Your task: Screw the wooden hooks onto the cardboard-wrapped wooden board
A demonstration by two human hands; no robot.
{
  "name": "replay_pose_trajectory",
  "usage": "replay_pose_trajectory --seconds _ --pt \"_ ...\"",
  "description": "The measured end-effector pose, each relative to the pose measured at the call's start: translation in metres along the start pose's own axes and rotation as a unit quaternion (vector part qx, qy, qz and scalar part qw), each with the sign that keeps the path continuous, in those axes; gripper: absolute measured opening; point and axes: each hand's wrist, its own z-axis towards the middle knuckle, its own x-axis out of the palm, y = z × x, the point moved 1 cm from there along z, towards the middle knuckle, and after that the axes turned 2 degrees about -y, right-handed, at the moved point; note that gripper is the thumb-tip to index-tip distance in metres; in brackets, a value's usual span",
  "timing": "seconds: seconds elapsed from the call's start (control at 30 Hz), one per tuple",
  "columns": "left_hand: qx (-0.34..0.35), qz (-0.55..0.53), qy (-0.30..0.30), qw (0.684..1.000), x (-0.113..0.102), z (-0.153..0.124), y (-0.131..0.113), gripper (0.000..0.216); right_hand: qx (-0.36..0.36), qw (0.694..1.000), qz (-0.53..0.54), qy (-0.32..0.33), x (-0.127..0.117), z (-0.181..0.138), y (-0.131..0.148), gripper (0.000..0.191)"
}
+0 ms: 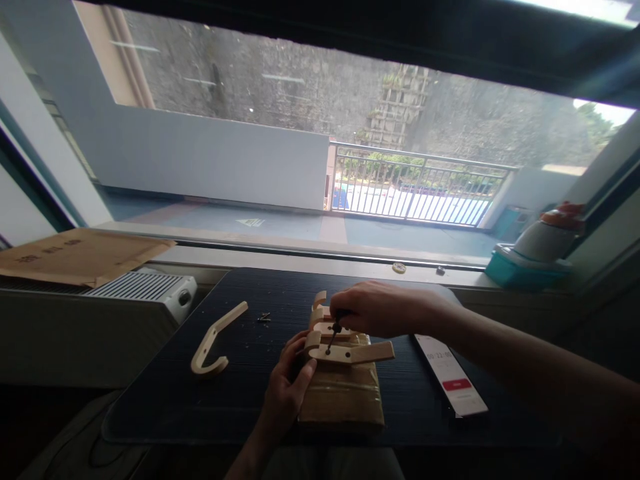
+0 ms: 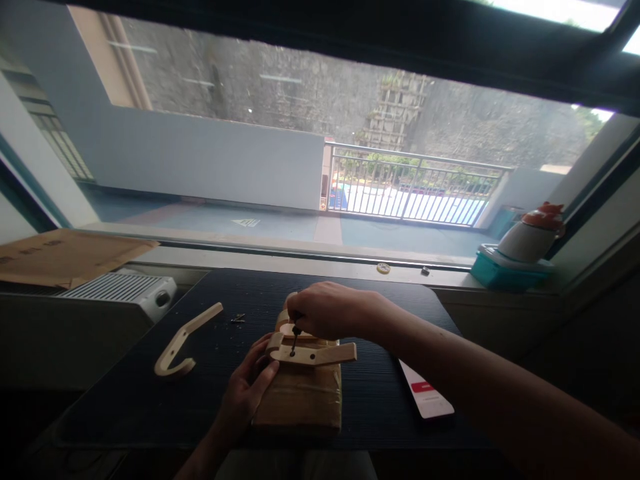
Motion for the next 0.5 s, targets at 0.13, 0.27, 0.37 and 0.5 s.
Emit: replay_pose_trajectory --seconds 0.13,0.27,0.37,0.5 --pt "0.000 -0.003 -0.001 1.000 0.0001 -0.0002 0.0011 0.032 0.021 0.999 -0.022 -0.017 0.0020 -0.0004 0.0030 0.018" --pt "-0.004 -0.006 0.005 1.000 -0.0005 -0.0002 0.0012 0.032 0.028 0.998 -0.057 -0.016 0.0001 -0.0006 0.0079 0.021" --pt "0.002 -0.001 0.003 1.000 -0.0010 -0.0005 0.0007 0.031 0.012 0.999 -0.051 -0.010 -0.0029 -0.0012 0.0092 0.016" --pt "0.002 0.002 -0.001 1.000 -0.0006 -0.0005 -0.0007 0.030 -0.006 0.999 -0.035 -0.002 -0.0040 -0.0007 0.0079 0.014"
